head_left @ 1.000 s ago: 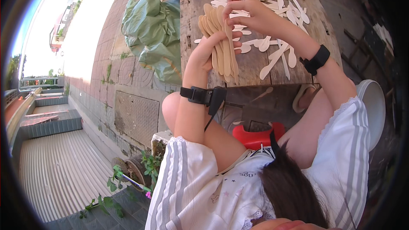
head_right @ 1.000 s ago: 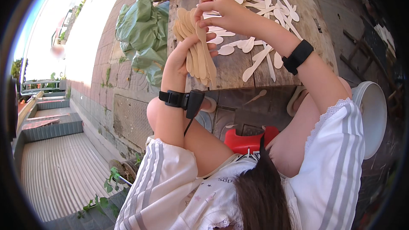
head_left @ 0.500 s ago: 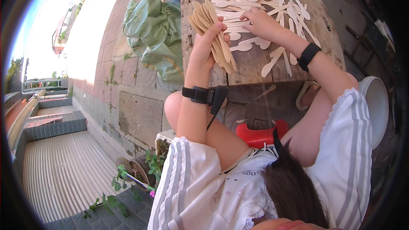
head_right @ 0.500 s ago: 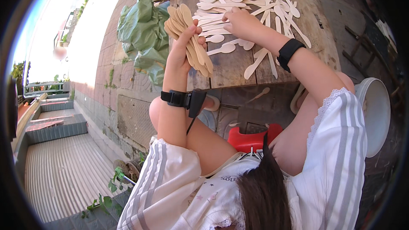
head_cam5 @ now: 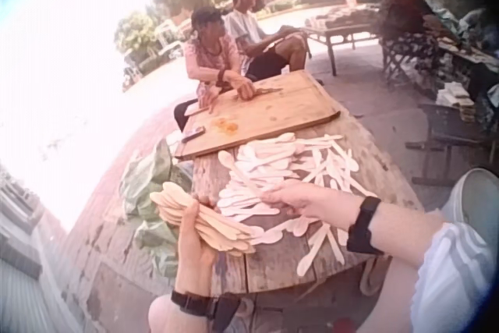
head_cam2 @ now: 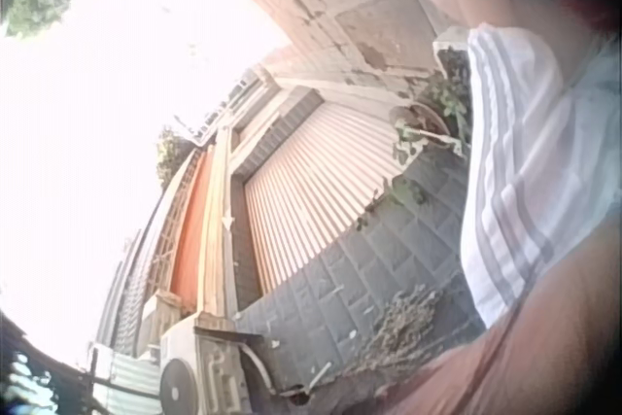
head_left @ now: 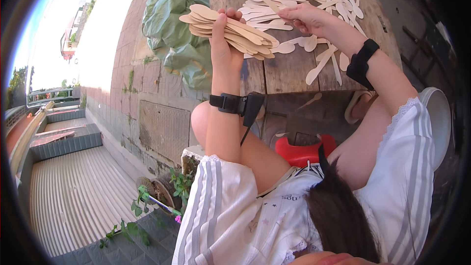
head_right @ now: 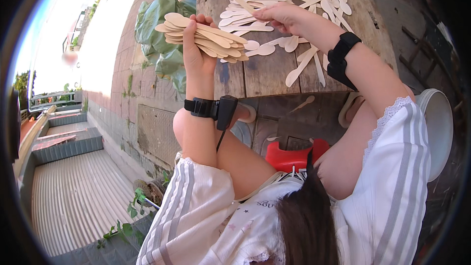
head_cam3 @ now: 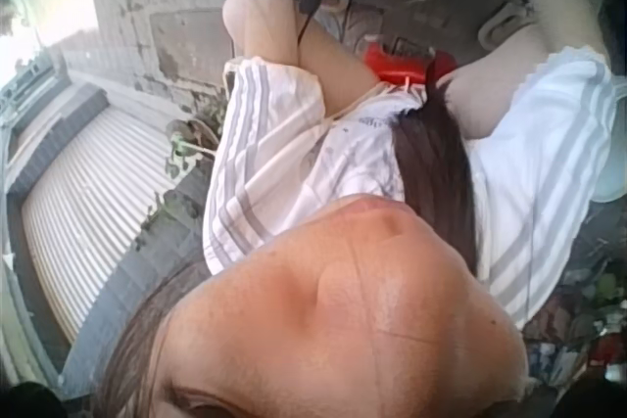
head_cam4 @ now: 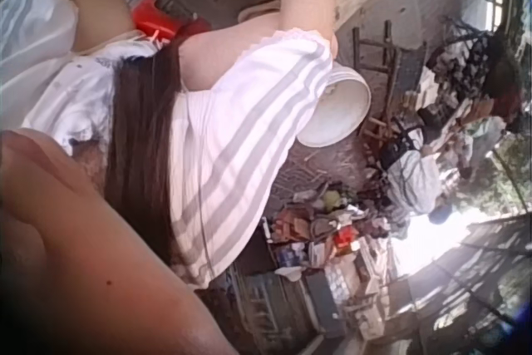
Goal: The person is sorting and stacking flat wooden sticks/spoons on a table.
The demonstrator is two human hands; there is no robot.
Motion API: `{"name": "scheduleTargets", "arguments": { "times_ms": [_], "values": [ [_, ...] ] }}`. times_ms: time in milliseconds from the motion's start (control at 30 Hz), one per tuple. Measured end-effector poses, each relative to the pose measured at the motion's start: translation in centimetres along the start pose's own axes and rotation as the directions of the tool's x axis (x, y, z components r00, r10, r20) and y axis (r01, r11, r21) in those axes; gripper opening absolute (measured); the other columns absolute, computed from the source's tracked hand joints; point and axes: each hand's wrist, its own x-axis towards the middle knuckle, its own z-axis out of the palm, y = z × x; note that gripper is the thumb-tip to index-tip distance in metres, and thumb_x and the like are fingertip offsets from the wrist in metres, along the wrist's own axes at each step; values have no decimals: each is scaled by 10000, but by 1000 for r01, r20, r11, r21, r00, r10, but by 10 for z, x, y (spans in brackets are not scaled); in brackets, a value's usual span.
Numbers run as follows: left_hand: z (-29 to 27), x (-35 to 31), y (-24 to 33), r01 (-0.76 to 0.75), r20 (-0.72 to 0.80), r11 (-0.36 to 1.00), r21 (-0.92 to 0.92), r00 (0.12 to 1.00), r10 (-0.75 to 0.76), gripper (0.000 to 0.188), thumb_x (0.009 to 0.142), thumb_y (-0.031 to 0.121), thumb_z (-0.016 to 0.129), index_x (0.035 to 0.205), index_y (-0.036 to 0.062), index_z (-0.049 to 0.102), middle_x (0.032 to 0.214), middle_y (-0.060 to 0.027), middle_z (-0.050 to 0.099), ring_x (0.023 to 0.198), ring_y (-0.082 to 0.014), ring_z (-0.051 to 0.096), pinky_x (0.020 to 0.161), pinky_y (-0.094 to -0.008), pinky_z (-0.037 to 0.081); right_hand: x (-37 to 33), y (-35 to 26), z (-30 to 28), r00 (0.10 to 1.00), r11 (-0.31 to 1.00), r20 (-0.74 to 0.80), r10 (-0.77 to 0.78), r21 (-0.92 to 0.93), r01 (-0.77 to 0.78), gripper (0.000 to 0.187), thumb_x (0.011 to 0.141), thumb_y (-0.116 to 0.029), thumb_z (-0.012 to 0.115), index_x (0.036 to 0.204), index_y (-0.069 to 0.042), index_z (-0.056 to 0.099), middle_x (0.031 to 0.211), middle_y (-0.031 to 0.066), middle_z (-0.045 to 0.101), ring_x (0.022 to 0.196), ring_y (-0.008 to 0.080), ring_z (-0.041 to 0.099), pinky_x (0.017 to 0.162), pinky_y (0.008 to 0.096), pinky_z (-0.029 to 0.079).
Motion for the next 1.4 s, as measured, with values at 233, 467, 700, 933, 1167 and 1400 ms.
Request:
{"name": "scheduleTargets", "arguments": {
  "times_ms": [233, 467, 700, 933, 1167, 1400],
  "values": [
    [6, 2, -19, 4, -33, 996, 88, 999, -1, 432, 846, 112, 603, 1237, 50, 430, 1204, -93, 539, 1176, -236, 473, 1011, -380, 398, -17, 3, 27, 924, 973, 352, -149, 217, 74, 245, 839, -348, 671, 972, -144, 655, 745, -120, 501, 585, -3, 351, 493, 166, 283],
    [4, 1, -22, 45, 74, 989, 140, 996, -55, 446, 864, 136, 588, 1271, 53, 425, 1162, -84, 552, 1075, -229, 527, 964, -387, 433, -17, 9, 36, 950, 987, 311, -14, 159, -38, 274, 824, -413, 664, 919, -161, 615, 666, -124, 432, 569, -2, 318, 518, 183, 260],
    [2, 3, -16, 20, -58, 1000, 12, 998, -20, 328, 850, 104, 608, 1159, 116, 498, 912, 13, 586, 813, -144, 563, 823, -347, 481, 0, 27, 16, 912, 768, -100, -397, -580, 271, 475, 778, -417, 659, 1078, -61, 563, 790, 37, 606, 691, 130, 578, 603, 280, 446],
    [-6, 6, -17, 5, -159, 997, -77, 987, -17, 289, 836, 99, 622, 1097, 153, 513, 867, 35, 596, 785, -136, 561, 792, -329, 482, 1, 40, 17, 750, 91, 130, -648, -965, 247, 227, 770, -211, 601, 917, -39, 620, 808, 130, 646, 768, 294, 629, 665, 392, 500],
    [-9, 7, -15, -12, -168, 997, -72, 986, -1, 270, 834, 103, 621, 1079, 140, 514, 877, 29, 599, 809, -141, 557, 790, -321, 483, 2, 21, 5, 935, 471, -91, -342, -878, 87, 133, 731, -158, 585, 763, -34, 621, 612, 87, 571, 475, 193, 535, 508, 346, 429],
    [-8, 7, -19, 26, -151, 999, -33, 988, -31, 301, 844, 139, 601, 1115, 93, 479, 1086, -69, 572, 982, -206, 551, 901, -366, 466, 3, -10, -17, 995, 976, 74, -61, -204, 75, 221, 801, -303, 670, 772, -90, 617, 599, -78, 384, 527, 54, 309, 475, 235, 238]
  ]
}}
